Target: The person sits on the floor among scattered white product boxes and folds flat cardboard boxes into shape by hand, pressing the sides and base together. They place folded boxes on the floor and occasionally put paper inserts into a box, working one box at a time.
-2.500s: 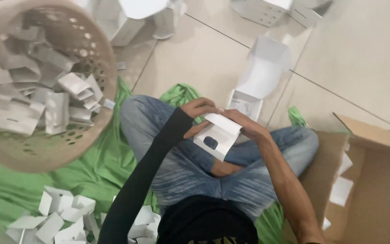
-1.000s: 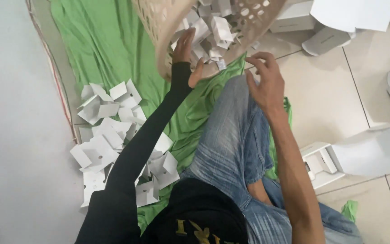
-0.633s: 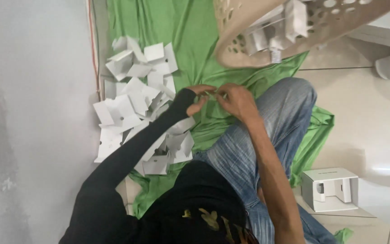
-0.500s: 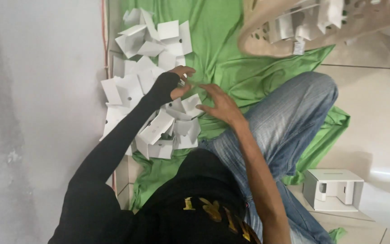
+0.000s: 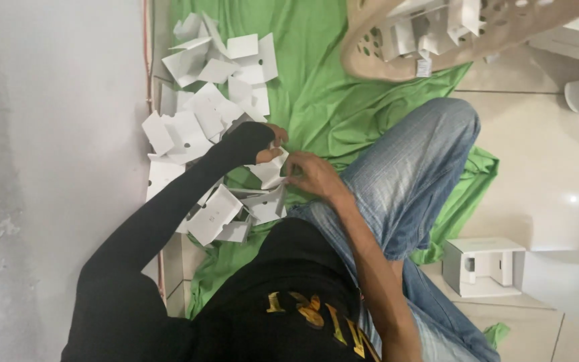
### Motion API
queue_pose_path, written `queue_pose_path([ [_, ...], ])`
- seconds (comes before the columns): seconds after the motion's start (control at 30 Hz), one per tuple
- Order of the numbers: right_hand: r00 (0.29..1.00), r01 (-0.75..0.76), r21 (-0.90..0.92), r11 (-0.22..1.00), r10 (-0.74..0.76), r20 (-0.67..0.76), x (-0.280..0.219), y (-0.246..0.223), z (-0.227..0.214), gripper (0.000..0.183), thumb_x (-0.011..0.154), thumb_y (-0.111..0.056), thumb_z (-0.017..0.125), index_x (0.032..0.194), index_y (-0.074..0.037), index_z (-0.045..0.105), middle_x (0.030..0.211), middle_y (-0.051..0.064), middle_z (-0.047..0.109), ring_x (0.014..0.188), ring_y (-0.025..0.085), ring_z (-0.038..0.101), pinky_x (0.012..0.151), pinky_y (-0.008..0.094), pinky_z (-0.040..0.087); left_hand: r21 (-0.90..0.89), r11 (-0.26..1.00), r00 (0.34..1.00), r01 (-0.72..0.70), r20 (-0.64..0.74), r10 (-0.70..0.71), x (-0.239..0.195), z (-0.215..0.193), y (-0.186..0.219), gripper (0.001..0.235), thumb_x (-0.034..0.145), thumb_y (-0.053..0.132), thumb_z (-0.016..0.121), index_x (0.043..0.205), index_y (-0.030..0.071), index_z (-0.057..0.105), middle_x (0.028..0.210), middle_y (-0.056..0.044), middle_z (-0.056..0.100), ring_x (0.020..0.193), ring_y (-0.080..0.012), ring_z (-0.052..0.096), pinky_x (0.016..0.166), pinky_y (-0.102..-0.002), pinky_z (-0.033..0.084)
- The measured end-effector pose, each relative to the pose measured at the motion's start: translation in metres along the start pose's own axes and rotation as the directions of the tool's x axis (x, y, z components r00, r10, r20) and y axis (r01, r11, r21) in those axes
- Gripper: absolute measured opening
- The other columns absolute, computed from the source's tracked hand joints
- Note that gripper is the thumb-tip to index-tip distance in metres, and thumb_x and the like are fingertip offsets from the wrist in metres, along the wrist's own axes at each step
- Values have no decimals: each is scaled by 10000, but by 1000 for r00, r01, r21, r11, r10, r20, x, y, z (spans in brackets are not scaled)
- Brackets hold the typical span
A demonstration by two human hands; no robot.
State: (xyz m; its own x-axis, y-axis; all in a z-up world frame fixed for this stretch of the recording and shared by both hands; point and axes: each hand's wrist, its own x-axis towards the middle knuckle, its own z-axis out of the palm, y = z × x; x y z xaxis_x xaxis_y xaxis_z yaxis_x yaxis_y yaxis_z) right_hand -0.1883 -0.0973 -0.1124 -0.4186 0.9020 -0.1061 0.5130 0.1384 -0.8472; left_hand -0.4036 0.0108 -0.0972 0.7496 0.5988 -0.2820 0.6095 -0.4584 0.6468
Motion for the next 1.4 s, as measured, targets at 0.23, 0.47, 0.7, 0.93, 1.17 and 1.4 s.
queue_pose_path([
  [0.23, 884, -93, 387, 917, 255, -391, -87, -36, -51, 134, 881, -111, 799, 953, -45, 707, 937, 85, 725, 788, 183, 688, 673, 312, 534, 3, 959, 850, -282, -463, 252, 31, -27, 92, 440, 979, 169, 730, 1381, 41, 605, 1325, -207, 618, 1191, -390, 635, 989, -451, 532],
  [0.47, 262, -101, 107, 989, 130, -956, -162, -42, -41, 155, 891, 9, 778, 1005, -40, 687, 1017, 79, 699, 869, 145, 690, 702, 299, 553, -766, 624, 980, -157, -42, 196, 73, 80, 186, 824, 872, 256, 814, 1562, 101, 392, 1428, -161, 573, 1282, -260, 623, 1015, -418, 560],
  [0.7, -213, 136, 468, 873, 487, -847, -322, 7, 7, 115, 1004, -81, 724, 1110, -38, 742, 1151, 116, 703, 880, 148, 659, 722, 297, 577, -611, 698, 892, -375, -31, 451, 115, 114, 272, 922, 822, 253, 893, 1578, 98, 389, 1392, -148, 635, 1231, -255, 669, 1021, -405, 563],
  [0.93, -46, 298, 460, 836, 494, -868, -430, -35, -12, 994, 785, -161, 853, 1590, -182, 271, 1555, 92, 465, 1079, 157, 624, 933, 315, 556, -552, 771, 572, -316, 538, 620, 147, 158, 331, 867, 755, 274, 888, 1511, 124, 489, 1369, -134, 667, 1104, -227, 724, 908, -382, 613],
  [1.17, 104, 17, 687, 727, 682, -724, -480, 9, -3, 1005, 773, -110, 875, 1626, -113, 345, 1590, 161, 478, 1320, 308, 592, 1105, 453, 543, -516, 742, 413, -429, 618, 669, 194, 215, 366, 867, 774, 269, 874, 1524, 124, 462, 1436, -153, 545, 1104, -236, 689, 875, -364, 631],
  [1.4, 43, -175, 651, 739, 666, -745, -500, 39, -54, 854, 715, -137, 897, 1473, -104, 504, 1502, 137, 547, 1257, 263, 620, 1034, 437, 577, -448, 738, 419, -505, 620, 663, 241, 249, 401, 873, 722, 234, 921, 1477, 118, 499, 1439, -151, 552, 1108, -258, 712, 863, -364, 636],
])
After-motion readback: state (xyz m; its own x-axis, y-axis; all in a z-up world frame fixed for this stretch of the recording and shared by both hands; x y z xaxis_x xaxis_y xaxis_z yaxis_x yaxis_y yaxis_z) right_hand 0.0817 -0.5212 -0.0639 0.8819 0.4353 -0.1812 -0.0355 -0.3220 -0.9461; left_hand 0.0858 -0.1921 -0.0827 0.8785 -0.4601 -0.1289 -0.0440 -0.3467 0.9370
